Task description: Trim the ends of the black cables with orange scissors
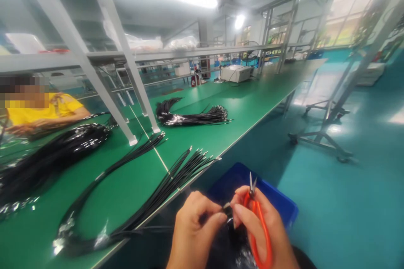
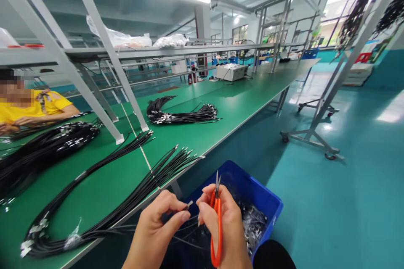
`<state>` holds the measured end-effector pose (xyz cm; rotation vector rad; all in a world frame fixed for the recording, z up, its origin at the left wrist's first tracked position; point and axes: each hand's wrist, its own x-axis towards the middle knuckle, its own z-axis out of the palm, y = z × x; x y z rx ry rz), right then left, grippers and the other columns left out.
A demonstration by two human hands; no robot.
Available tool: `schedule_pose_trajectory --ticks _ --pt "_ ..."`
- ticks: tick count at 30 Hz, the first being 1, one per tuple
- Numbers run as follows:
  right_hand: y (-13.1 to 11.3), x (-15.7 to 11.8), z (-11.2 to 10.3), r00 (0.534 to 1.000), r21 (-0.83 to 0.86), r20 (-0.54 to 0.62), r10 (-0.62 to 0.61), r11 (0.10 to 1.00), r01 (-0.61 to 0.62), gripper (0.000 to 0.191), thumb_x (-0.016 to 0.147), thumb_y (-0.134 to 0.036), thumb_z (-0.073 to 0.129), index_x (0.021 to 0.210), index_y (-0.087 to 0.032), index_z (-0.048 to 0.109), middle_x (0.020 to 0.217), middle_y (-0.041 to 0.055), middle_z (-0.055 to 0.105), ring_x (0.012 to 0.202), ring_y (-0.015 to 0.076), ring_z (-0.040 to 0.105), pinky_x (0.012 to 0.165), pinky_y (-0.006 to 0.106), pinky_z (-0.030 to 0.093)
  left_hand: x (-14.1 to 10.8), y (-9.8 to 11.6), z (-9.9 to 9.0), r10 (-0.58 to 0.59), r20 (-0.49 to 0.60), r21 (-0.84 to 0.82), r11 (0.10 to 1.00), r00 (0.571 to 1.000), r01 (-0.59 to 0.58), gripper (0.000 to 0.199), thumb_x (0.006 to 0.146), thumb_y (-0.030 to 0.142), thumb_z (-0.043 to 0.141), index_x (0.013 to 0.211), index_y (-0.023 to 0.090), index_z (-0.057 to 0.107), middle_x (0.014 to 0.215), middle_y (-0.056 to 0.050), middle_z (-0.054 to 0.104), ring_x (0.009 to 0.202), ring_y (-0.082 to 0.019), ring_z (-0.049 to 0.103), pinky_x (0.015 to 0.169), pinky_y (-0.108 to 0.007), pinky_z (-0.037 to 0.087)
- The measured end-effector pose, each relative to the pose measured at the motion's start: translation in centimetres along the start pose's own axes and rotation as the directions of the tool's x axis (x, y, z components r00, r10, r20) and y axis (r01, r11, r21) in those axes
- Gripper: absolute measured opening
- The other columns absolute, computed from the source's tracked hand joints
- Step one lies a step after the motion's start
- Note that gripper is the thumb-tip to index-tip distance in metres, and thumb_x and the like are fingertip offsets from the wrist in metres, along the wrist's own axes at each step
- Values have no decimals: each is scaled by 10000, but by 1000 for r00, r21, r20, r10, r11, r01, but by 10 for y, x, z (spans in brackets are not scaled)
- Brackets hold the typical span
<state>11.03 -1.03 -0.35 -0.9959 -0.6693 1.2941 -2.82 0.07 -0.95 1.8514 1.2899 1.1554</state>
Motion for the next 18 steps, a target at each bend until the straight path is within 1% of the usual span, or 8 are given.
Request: schedule_pose_trajectory --ticks 1,3,4,6,9,13,16,18 --pt "0 -2 3 1000 13 -20 -8 1000 9 214 659 -252 748 813 -210 605 663 -35 618 554 113 524 560 228 418 0 -2 0 -80 23 -47 996 997 81 113 755 207 655 648 183 625 644 16 543 627 -140 520 592 -227 404" --pt "0 -4 7 998 45 -61 -21 999 24 232 627 -237 751 811 -215 613 705 -22 653 570 116 545 574 232 430 0 -5 0 -213 90 -148 963 973 224 142 727 234 666 613 170 609 619 24 526 588 -130 489 557 -225 378" --pt "1 -5 9 997 55 -70 -30 998 33 233 616 -233 750 805 -216 616 712 -19 660 572 116 549 573 233 433 1 -6 1 -259 124 -195 940 958 280 154 714 242 671 602 165 599 610 28 515 573 -123 473 544 -222 366" --pt "3 -4 11 997 60 -62 -34 997 38 219 610 -228 750 783 -212 617 699 -20 657 569 115 550 566 232 434 1 -7 3 -310 175 -268 898 934 348 188 691 266 686 583 157 578 599 34 500 555 -112 444 531 -217 349" --pt "6 -3 13 999 63 -43 -28 998 30 205 616 -229 750 760 -208 607 662 -33 634 560 110 547 555 223 429 1 -7 5 -342 197 -340 855 919 391 247 669 309 715 570 151 553 584 36 496 550 -103 421 530 -214 339" --pt "3 -5 15 998 17 -22 -52 998 53 184 659 -237 733 779 -203 598 656 -36 616 546 101 528 543 212 421 -1 -10 8 -360 225 -441 791 906 424 268 646 298 746 563 149 540 560 33 516 546 -97 425 535 -209 341" --pt "1 -8 16 1000 36 15 -27 999 26 189 678 -220 727 808 -197 593 685 -28 617 546 100 518 521 205 408 -3 -11 8 -361 262 -559 699 895 446 290 622 272 773 570 156 513 540 36 534 526 -85 418 516 -195 323" --pt "1 -8 15 999 94 42 30 995 -34 195 673 -214 735 803 -193 591 684 -26 607 548 99 505 522 205 411 -3 -10 8 -353 274 -639 628 895 444 313 593 264 795 587 157 501 573 17 586 534 -84 445 513 -186 324"
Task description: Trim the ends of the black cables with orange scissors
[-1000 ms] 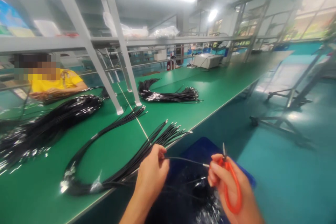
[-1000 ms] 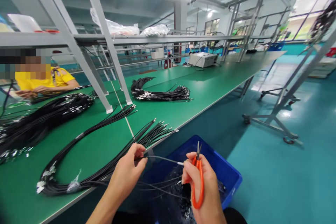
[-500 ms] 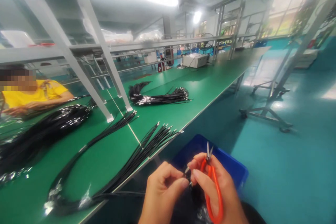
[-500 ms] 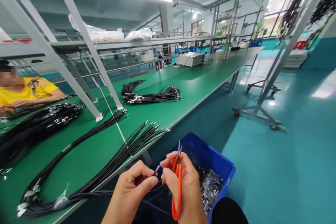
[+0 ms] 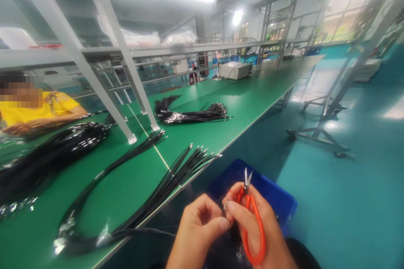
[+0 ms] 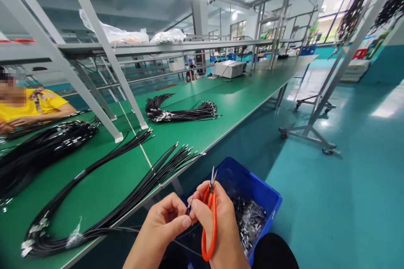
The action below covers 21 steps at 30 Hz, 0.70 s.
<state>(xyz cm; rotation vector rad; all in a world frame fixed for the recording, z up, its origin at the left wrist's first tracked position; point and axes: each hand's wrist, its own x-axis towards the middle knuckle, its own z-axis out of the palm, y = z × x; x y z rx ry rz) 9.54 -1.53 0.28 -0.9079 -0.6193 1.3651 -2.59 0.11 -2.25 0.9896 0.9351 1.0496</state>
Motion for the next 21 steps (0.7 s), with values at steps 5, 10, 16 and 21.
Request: schedule_pose_trajectory --ticks 5,10,16,21 --pt "10 0 -2 985 208 29 172 962 -175 186 654 -229 746 793 -196 627 684 -8 607 606 127 521 592 235 464 -7 3 11 78 17 -107 991 997 -76 301 676 376 747 705 167 533 611 11 607 542 -87 477 497 -168 338" --pt "14 -2 6 989 161 -54 136 979 -126 213 601 -252 797 738 -217 638 687 -8 596 634 156 542 642 270 480 -11 3 22 276 -194 122 959 941 -256 205 718 335 715 735 177 586 665 29 540 609 -114 505 593 -216 424" --pt "5 -2 8 993 161 43 113 980 -118 172 616 -283 782 685 -227 635 665 -5 576 614 165 516 617 288 476 -6 16 15 158 -78 4 987 984 -159 204 745 293 682 633 151 590 590 2 588 544 -121 536 533 -221 425" --pt "6 -5 4 988 206 58 146 966 -155 153 649 -208 742 766 -215 643 699 -9 588 644 151 522 658 280 477 -5 21 14 70 -60 -156 985 996 -78 195 774 299 666 679 149 585 560 16 586 533 -93 507 550 -201 394"
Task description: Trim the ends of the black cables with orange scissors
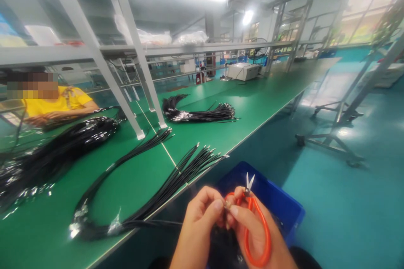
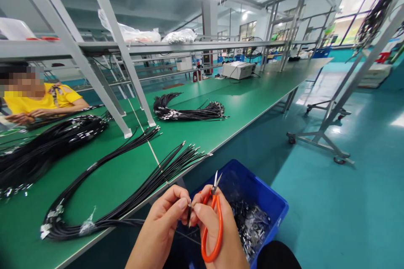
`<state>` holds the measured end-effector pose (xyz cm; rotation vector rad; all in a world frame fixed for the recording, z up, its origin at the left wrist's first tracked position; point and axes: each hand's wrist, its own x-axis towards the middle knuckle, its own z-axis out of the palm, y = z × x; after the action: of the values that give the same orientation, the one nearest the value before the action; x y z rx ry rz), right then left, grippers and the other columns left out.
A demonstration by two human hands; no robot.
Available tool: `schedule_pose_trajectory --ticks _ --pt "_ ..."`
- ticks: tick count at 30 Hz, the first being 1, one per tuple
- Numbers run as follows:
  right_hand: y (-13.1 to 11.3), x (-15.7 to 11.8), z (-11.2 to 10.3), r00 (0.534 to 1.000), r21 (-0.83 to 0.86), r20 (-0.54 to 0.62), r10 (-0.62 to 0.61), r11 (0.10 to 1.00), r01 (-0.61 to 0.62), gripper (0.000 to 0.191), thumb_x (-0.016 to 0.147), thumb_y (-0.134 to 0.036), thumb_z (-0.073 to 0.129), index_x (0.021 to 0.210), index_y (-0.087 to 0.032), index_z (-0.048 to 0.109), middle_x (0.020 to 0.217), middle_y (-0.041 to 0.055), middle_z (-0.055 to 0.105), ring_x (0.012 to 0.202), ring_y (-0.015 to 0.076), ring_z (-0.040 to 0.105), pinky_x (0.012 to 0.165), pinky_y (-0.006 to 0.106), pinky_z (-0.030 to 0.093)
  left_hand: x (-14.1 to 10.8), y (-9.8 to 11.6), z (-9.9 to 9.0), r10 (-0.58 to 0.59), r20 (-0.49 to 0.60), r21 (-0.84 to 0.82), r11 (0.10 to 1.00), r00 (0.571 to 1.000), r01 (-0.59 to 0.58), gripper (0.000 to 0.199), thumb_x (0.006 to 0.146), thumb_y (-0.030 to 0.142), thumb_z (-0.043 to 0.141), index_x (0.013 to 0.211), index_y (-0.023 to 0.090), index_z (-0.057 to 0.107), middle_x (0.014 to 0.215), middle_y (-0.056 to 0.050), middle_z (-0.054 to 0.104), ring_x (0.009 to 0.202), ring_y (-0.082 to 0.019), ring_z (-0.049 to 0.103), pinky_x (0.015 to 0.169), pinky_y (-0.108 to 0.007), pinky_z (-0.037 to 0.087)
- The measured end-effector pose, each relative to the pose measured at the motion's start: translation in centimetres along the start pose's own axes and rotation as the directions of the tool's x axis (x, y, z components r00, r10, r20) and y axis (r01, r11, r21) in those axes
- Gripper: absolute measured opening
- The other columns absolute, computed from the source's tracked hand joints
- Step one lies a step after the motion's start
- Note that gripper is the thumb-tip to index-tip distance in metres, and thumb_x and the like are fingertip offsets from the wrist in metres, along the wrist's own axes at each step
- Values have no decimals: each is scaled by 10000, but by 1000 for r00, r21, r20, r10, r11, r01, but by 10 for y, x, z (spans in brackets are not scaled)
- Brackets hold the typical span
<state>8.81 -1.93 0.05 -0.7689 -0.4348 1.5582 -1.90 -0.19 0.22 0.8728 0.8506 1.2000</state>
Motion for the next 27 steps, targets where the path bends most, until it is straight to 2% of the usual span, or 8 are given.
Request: schedule_pose_trajectory --ticks 7,10,13,15,18,21,24,27 --pt "3 10 -6 995 53 101 14 998 -19 107 663 -199 730 737 -210 653 700 -9 589 648 142 515 660 280 482 2 -7 -5 46 36 1 999 998 -46 178 739 285 693 706 169 562 626 15 581 547 -111 521 558 -230 427" --pt "1 14 -5 997 97 60 51 994 -57 143 623 -193 754 730 -202 659 680 -5 613 612 136 533 616 261 482 0 -3 -11 167 -50 219 964 985 -153 58 796 245 609 780 190 599 714 -2 599 607 -128 546 603 -240 460" --pt "-1 15 -3 997 127 29 71 989 -74 184 597 -180 781 742 -204 671 694 -3 637 616 134 557 610 250 488 -2 4 -14 462 -2 648 676 887 -351 160 796 194 588 919 238 682 921 -53 637 755 -177 598 714 -277 489" --pt "-2 15 -1 996 141 35 79 986 -83 188 594 -178 786 745 -203 678 701 -4 641 624 134 560 624 253 492 -1 7 -14 529 83 778 495 845 -386 193 780 194 610 915 263 728 1001 -78 647 780 -202 616 734 -293 494" --pt "-1 16 2 995 153 51 80 984 -87 175 597 -177 782 741 -200 685 702 -2 643 623 134 561 632 259 495 2 10 -17 548 101 825 421 830 -378 140 762 206 633 784 259 760 973 -91 675 713 -200 631 659 -275 495" --pt "1 17 4 998 163 39 59 985 -64 168 588 -178 777 728 -205 688 677 -5 638 598 132 553 601 250 488 2 11 -21 541 33 821 465 840 -332 149 791 215 594 788 242 740 921 -83 696 806 -226 651 707 -273 496" --pt "2 18 6 999 161 23 46 986 -49 151 579 -187 773 704 -199 690 671 -6 635 603 123 546 619 237 484 0 9 -23 303 42 712 660 952 -242 152 830 251 559 883 223 699 839 -54 711 778 -216 661 700 -264 505" --pt "3 17 7 999 143 34 32 989 -37 151 584 -201 771 704 -198 680 675 -7 631 615 125 547 639 242 484 -2 5 -21 172 56 628 760 984 -168 153 833 289 562 789 198 677 729 -30 696 680 -188 638 647 -240 491"
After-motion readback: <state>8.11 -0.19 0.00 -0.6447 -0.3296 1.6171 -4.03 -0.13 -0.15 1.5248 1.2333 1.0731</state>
